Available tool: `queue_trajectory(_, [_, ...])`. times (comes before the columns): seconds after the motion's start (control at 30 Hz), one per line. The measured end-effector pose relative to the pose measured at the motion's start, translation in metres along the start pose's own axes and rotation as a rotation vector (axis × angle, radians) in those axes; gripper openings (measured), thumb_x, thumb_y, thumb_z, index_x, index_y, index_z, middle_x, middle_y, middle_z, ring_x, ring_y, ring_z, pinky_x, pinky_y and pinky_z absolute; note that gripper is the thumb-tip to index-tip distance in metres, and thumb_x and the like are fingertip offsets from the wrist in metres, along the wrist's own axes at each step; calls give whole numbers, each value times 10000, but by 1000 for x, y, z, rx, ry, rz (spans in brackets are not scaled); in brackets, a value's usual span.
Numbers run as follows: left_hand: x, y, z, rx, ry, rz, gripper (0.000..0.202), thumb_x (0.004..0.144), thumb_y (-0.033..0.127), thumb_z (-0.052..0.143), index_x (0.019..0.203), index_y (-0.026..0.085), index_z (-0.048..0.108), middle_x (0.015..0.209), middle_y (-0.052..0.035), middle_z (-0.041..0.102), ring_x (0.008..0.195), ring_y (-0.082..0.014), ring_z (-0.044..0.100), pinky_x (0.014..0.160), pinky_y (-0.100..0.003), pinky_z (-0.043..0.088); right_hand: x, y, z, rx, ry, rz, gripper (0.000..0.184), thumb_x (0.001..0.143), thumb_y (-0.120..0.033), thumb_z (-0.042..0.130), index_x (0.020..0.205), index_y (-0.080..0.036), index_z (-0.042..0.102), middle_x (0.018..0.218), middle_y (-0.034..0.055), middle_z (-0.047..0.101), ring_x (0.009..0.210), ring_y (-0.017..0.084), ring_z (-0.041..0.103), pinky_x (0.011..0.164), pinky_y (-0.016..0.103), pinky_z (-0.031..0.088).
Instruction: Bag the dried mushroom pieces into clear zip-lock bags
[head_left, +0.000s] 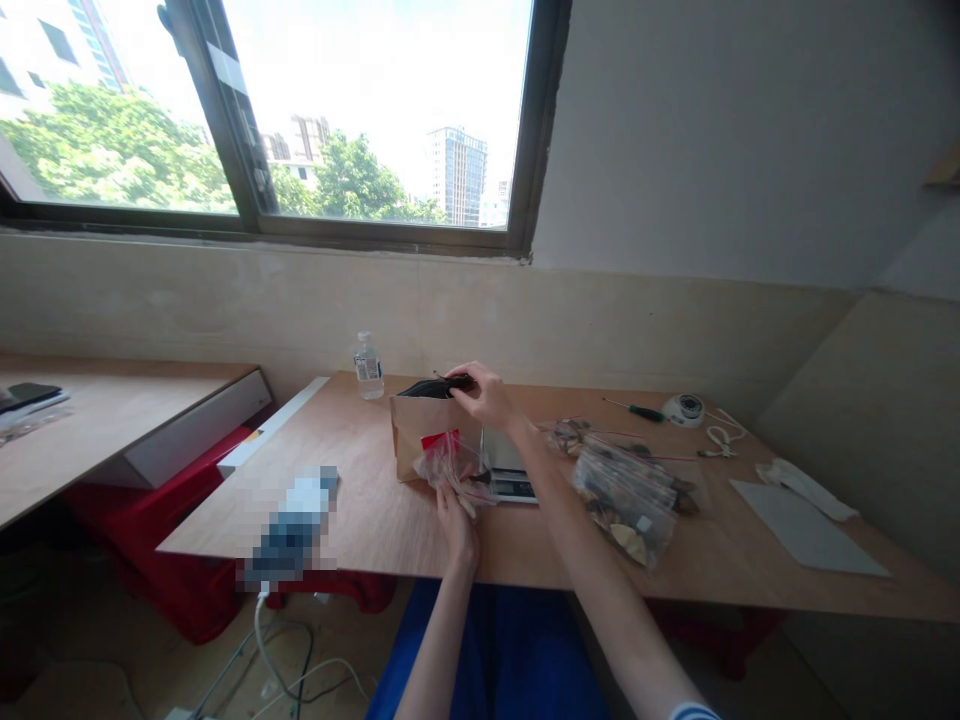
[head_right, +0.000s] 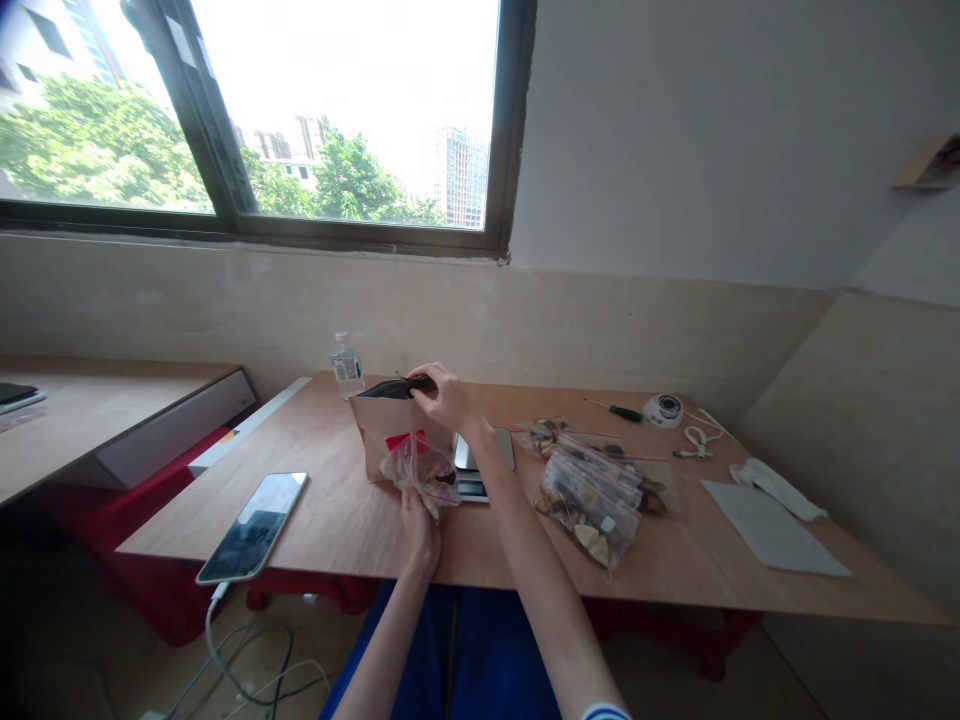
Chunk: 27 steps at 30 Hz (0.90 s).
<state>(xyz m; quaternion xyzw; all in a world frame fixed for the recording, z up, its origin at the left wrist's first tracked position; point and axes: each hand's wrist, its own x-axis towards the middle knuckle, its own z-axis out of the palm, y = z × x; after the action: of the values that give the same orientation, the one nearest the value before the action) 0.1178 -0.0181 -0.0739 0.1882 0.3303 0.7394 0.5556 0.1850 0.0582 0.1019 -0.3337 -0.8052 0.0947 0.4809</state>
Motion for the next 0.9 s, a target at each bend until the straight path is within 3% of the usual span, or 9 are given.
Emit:
queue_trajectory(0.23, [4, -7, -5, 24, 4, 26, 366, 850, 450, 478, 1075, 193, 610, 1056, -74, 674, 927, -159, 639, 836, -289, 484, -11, -16, 1, -229, -130, -48, 241, 887, -326, 492, 975, -182, 664, 1090, 83, 499, 1036, 192, 483, 960, 360, 352])
queue_trajectory(0.33, [8, -11, -9, 26, 26, 29, 377, 843, 446, 495, 1117, 207, 593, 1078, -64, 666, 972, -164, 627, 872, -296, 471, -19, -26, 1, -232, -20, -36, 281, 905, -277, 449, 1133, -228, 606, 1165, 77, 515, 1113, 207, 443, 1006, 391, 295])
queue_trajectory(0.43, [11, -14, -11, 16, 58, 30, 389, 841, 462, 494, 1121, 211, 595, 1096, -58, 657, 1014, -169, 612, 898, -299, 461, -35, -29, -2, -68, 71, 69, 291, 873, -151, 395, 1047, -194, 625, 1047, 66, 581, 998, 175, 525, 908, 325, 390])
queue_trajectory(0.53, [11, -15, -12, 3, 76, 27, 429, 847, 514, 457, 1114, 211, 598, 1128, -70, 643, 1041, -176, 600, 903, -306, 461, -60, -23, -2, 53, -149, 246, 299, 803, -72, 384, 862, -176, 658, 854, 32, 636, 779, 144, 584, 723, 256, 445])
queue_trajectory(0.6, [9, -14, -12, -5, 77, 33, 449, 847, 538, 439, 1121, 217, 592, 1161, -75, 629, 1064, -175, 589, 910, -303, 458, -78, -17, 2, 52, -366, 322, 293, 770, -47, 403, 803, -167, 667, 813, 32, 657, 723, 141, 590, 684, 245, 441])
queue_trajectory(0.67, [7, -13, -12, 0, 72, 52, 445, 848, 539, 439, 1120, 220, 589, 1181, -74, 619, 1080, -168, 580, 920, -295, 449, -92, -11, 8, 6, -497, 347, 262, 740, -25, 438, 764, -154, 664, 790, 42, 666, 722, 154, 592, 689, 251, 438])
queue_trajectory(0.9, [6, -9, -11, -15, 70, 45, 457, 844, 551, 434, 1085, 202, 605, 1122, -81, 648, 1025, -169, 607, 912, -303, 450, -109, -6, 20, 22, -515, 303, 297, 665, 40, 517, 844, -158, 648, 898, 40, 676, 829, 171, 607, 770, 259, 447])
